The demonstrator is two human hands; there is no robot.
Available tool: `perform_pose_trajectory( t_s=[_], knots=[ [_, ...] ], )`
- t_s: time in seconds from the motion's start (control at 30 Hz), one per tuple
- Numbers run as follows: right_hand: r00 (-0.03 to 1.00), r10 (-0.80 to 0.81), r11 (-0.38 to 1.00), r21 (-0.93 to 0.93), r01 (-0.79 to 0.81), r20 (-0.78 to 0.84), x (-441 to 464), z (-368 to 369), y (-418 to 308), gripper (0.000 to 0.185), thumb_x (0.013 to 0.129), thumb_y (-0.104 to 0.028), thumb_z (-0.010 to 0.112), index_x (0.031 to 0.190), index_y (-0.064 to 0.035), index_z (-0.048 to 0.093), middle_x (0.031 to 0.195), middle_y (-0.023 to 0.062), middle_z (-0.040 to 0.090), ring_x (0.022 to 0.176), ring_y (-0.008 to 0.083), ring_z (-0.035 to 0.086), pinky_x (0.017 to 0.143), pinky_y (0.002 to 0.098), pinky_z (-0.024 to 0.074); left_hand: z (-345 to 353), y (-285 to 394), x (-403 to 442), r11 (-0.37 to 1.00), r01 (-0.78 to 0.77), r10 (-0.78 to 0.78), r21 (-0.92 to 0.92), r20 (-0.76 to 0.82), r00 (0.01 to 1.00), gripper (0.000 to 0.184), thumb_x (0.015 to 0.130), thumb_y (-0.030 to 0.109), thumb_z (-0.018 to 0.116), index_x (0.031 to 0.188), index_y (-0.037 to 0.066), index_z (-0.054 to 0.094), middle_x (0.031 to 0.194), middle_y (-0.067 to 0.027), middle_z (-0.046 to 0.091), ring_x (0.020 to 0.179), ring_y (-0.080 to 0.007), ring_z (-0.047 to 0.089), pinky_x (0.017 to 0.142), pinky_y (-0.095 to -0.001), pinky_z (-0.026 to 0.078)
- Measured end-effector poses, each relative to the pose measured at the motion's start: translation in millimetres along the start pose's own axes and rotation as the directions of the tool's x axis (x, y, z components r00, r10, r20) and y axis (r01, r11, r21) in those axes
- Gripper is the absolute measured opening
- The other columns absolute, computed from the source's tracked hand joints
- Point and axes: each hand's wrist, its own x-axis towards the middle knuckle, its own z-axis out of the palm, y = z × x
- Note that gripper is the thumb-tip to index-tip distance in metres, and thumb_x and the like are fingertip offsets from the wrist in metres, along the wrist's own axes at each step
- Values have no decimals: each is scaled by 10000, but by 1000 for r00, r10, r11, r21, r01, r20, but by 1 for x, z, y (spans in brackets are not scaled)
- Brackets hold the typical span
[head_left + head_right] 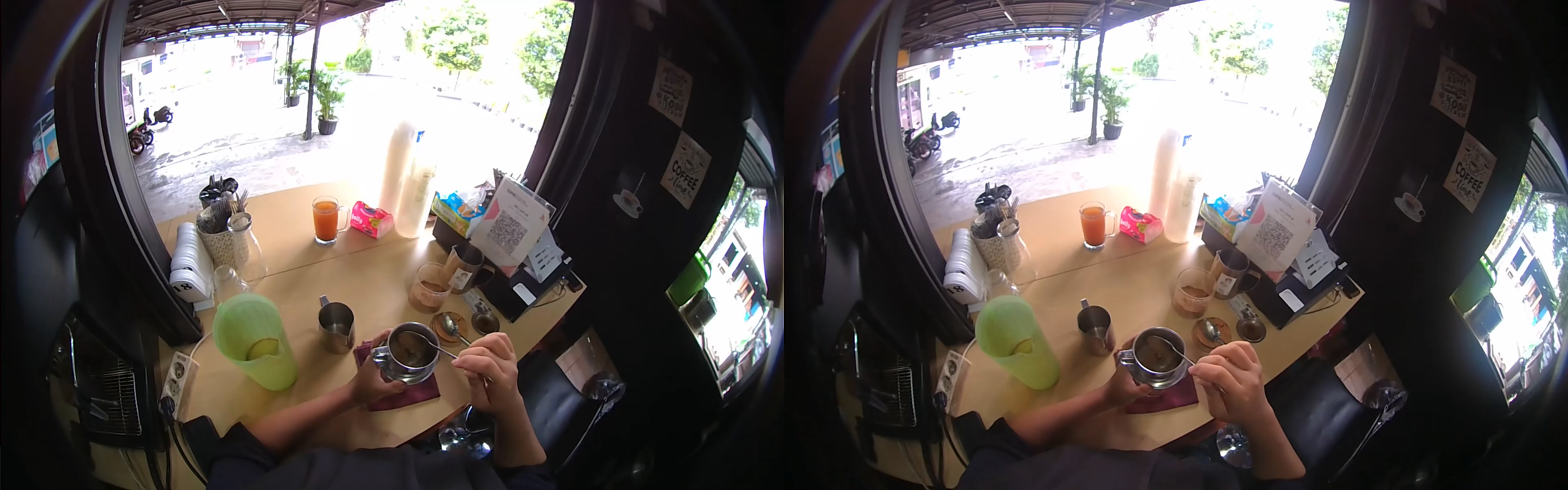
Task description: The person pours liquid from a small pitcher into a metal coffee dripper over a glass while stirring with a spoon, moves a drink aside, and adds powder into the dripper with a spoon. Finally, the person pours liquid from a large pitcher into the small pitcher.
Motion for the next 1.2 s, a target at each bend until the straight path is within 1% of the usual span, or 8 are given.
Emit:
perform_pose_trajectory(
  t_s=[0.13, 0.27, 0.33, 0.57, 0.67, 0.73, 0.8, 1.2],
  knots=[
    [999, -22, 1000, -15, 22, 40, 3, -2, 6, 58, 834, -90, 632, 891, -93, 624, 788, 27, 657, 752, 221, 597, 728, 357, 448, 2, 4, -1, 993, -42, 43, 110, -13, 999, 1094, 713, 266, 828, 1493, 32, 97, 1452, -143, 372, 1376, -249, 365, 1154, -389, 273],
    [926, 172, 966, 241, -92, -337, 1, 6, 17, 222, 1005, -190, 468, 880, -26, 550, 724, 67, 596, 722, 182, 545, 670, 293, 447, 5, 5, 0, 999, -4, 2, -35, -50, 999, 1067, 717, 287, 822, 1486, 18, 133, 1454, -138, 375, 1371, -247, 374, 1164, -390, 245],
    [706, 410, 899, 389, -203, -578, 6, 12, 30, 208, 1022, -192, 454, 919, -28, 532, 749, 56, 580, 710, 140, 524, 668, 281, 440, 3, 5, 0, 1000, -12, 13, 11, -40, 999, 1064, 718, 296, 823, 1486, 16, 140, 1454, -138, 378, 1368, -247, 378, 1167, -390, 238],
    [604, 723, 690, 332, -643, -334, 0, 52, 111, 162, 1007, -177, 515, 948, -32, 556, 720, 58, 581, 715, 144, 581, 668, 305, 455, 4, 2, -2, 1000, -23, 22, -13, -56, 998, 1068, 719, 324, 821, 1483, 2, 148, 1449, -144, 382, 1374, -249, 365, 1157, -393, 259],
    [691, 657, 744, 109, -659, -303, -15, 83, 148, 147, 985, -172, 546, 937, -36, 573, 730, 104, 605, 706, 212, 600, 679, 349, 467, 2, -2, -3, 999, -40, 41, 19, -56, 998, 1068, 719, 327, 820, 1483, -2, 151, 1445, -148, 382, 1370, -252, 368, 1151, -392, 272],
    [736, 607, 772, 4, -636, -300, -19, 95, 157, 179, 997, -190, 541, 930, -28, 580, 726, 72, 631, 658, 136, 600, 621, 289, 455, 3, -3, -4, 999, -42, 42, 10, -67, 997, 1070, 718, 328, 821, 1483, -4, 151, 1443, -148, 381, 1367, -254, 371, 1148, -392, 277],
    [750, 621, 766, -28, -643, -229, -20, 104, 158, 134, 966, -174, 568, 930, -46, 586, 769, 118, 614, 723, 266, 624, 686, 390, 473, 3, -3, -4, 998, -52, 55, 38, -69, 996, 1072, 712, 320, 823, 1484, -3, 153, 1450, -146, 362, 1371, -251, 361, 1148, -390, 275],
    [695, 684, 728, 253, -637, -221, -17, 102, 151, 166, 999, -155, 536, 907, -20, 572, 732, 67, 634, 625, 123, 633, 551, 274, 457, 3, 6, -4, 991, -21, 28, 131, -51, 998, 972, 724, 288, 792, 1470, -3, 240, 1464, -128, 344, 1394, -248, 322, 1169, -386, 223]
  ],
)
